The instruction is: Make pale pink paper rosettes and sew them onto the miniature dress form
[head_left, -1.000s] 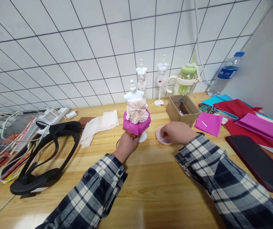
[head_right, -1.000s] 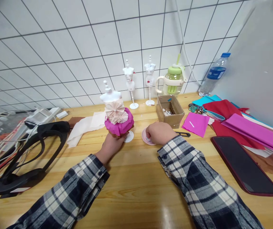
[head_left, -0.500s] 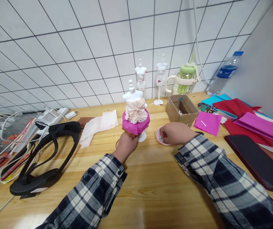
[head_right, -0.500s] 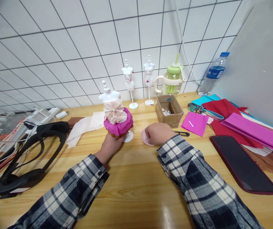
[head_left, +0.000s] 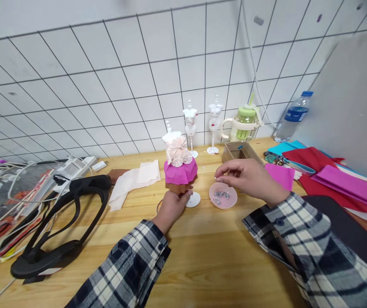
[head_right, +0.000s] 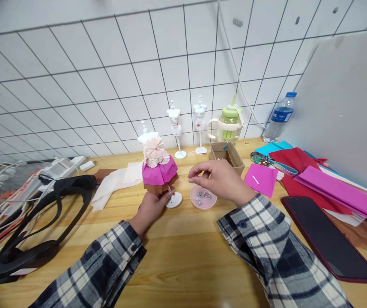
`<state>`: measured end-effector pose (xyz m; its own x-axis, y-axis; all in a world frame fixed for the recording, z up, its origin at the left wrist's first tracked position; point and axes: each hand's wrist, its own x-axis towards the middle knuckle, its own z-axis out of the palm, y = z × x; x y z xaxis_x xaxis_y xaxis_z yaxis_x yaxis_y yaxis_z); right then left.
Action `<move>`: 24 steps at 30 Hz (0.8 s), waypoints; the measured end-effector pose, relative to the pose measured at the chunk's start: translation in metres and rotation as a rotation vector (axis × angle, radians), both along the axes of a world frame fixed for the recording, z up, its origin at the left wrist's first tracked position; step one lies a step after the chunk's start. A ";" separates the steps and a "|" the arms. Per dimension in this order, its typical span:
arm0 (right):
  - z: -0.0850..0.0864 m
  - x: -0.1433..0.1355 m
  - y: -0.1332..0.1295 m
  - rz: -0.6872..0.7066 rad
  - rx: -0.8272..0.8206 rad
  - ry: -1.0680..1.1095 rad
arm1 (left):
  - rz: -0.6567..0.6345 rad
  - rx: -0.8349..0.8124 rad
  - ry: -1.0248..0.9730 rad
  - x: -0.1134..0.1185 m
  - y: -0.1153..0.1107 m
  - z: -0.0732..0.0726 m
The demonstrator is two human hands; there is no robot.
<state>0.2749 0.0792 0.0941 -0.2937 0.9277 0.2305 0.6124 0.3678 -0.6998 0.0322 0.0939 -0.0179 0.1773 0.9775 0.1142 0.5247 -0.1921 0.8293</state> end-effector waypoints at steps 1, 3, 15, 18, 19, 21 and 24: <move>0.003 -0.004 -0.004 0.023 -0.002 0.106 | 0.000 -0.001 0.001 0.000 0.000 0.000; 0.006 -0.011 -0.010 0.066 -0.019 0.312 | 0.005 0.011 0.023 -0.001 0.001 -0.002; 0.006 -0.033 -0.023 0.127 -0.137 0.862 | 0.000 0.061 0.006 -0.002 0.002 -0.003; 0.005 -0.038 -0.027 0.131 -0.156 0.868 | -0.008 0.081 0.033 -0.002 0.002 -0.003; 0.004 -0.040 -0.027 0.120 -0.152 0.861 | -0.008 0.083 0.038 -0.002 0.002 -0.002; 0.003 -0.043 -0.026 0.063 -0.143 0.823 | -0.008 0.081 0.040 -0.002 0.001 -0.002; 0.001 -0.044 -0.016 -0.072 -0.061 0.594 | -0.015 0.057 0.013 -0.002 0.001 -0.003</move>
<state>0.2311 0.0629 0.0955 -0.0665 0.9573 0.2814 0.1323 0.2879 -0.9485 0.0299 0.0953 -0.0208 0.1939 0.9667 0.1668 0.5322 -0.2465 0.8100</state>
